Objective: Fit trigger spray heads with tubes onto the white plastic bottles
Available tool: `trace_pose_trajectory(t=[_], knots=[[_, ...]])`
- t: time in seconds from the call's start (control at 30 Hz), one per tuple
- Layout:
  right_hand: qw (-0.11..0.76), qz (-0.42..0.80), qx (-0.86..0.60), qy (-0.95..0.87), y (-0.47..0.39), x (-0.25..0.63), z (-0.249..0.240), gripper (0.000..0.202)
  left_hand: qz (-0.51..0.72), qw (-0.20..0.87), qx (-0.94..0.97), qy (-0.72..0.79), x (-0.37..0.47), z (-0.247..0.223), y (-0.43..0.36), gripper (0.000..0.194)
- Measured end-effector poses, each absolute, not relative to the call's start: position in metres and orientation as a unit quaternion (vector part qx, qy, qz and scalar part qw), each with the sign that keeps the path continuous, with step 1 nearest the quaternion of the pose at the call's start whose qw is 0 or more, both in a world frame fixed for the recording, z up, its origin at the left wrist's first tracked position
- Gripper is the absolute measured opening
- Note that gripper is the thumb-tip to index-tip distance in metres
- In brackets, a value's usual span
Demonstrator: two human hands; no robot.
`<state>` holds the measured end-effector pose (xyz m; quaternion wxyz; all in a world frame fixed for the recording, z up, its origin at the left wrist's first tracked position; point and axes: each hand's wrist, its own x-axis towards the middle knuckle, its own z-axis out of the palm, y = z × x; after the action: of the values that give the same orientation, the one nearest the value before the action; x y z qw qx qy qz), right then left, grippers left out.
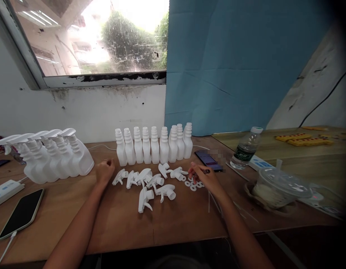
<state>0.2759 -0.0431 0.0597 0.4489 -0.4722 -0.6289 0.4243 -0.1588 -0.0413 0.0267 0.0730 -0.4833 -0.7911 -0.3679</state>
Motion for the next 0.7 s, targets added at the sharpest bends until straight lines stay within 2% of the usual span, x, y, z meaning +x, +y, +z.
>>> trace_pose_trajectory(t=[0.2,0.4,0.6,0.7], knots=[[0.435,0.445,-0.452,-0.639,-0.045,0.274,0.064,0.048,-0.476,0.134,-0.358,-0.792,-0.192,0.027,-0.046,0.031],[0.413,0.477,-0.443,-0.636,-0.048,0.270,0.067,0.054,-0.547,0.157,-0.291,-0.769,-0.208,0.024,-0.047,0.020],[0.387,0.495,-0.452,-0.633,-0.046,0.270,0.065,0.057,-0.585,0.227,-0.277,-0.728,-0.215,0.029,-0.055,0.022],[0.374,0.500,-0.452,-0.638,-0.046,0.270,0.065,0.059,-0.588,0.255,-0.261,-0.722,-0.221,0.031,-0.061,0.029]])
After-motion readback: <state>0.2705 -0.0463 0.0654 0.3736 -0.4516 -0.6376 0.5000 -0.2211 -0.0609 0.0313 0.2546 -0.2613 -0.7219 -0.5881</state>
